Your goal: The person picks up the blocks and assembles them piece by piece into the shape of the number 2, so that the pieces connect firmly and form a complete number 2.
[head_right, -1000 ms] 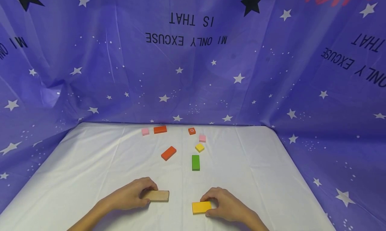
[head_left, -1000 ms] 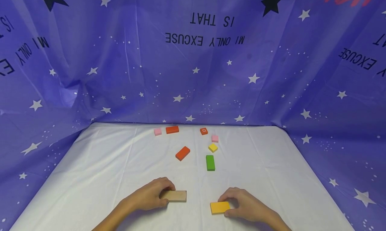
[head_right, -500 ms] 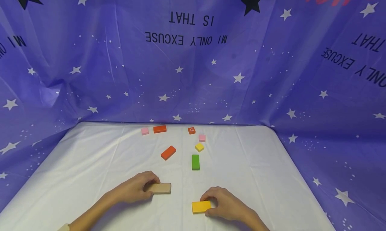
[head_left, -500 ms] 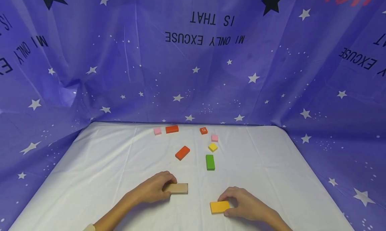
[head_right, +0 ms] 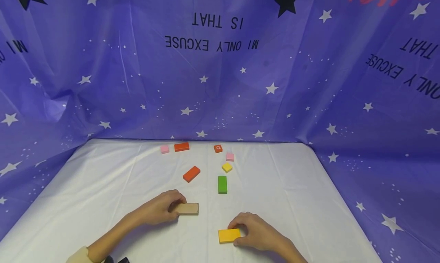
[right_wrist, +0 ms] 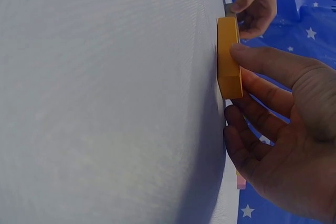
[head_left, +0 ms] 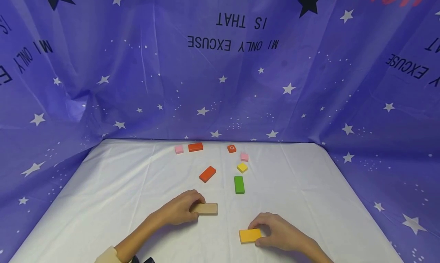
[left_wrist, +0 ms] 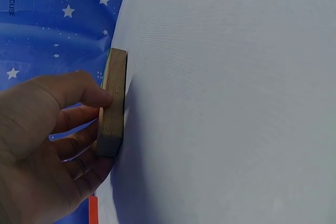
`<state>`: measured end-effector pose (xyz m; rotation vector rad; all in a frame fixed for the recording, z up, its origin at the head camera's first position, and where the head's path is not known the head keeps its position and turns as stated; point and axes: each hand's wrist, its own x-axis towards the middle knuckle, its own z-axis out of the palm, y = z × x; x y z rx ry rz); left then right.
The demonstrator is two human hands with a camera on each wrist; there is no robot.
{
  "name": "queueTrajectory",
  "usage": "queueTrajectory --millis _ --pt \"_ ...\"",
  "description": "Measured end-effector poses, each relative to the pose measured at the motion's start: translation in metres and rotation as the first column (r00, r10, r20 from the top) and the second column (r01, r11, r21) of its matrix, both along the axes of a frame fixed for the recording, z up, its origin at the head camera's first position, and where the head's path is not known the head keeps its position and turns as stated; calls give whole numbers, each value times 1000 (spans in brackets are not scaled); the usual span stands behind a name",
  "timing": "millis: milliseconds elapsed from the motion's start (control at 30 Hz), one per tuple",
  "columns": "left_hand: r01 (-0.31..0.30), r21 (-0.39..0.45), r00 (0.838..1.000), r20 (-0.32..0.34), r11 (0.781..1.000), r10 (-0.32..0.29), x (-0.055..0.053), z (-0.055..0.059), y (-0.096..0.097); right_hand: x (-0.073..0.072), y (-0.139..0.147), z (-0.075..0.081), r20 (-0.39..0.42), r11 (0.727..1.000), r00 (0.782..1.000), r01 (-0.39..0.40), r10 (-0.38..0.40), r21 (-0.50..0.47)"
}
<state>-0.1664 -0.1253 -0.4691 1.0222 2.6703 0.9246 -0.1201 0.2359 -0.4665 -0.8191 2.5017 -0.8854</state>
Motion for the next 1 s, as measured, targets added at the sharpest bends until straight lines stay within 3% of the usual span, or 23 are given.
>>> queueTrajectory --millis 600,1000 --pt "18 -9 1000 8 1000 -18 -3 -1 1 0 -1 1 -22 999 999 -27 26 -18" --pt "22 -4 1000 2 1000 -22 -3 -1 0 -8 -11 0 -27 999 1000 -1 -1 -47"
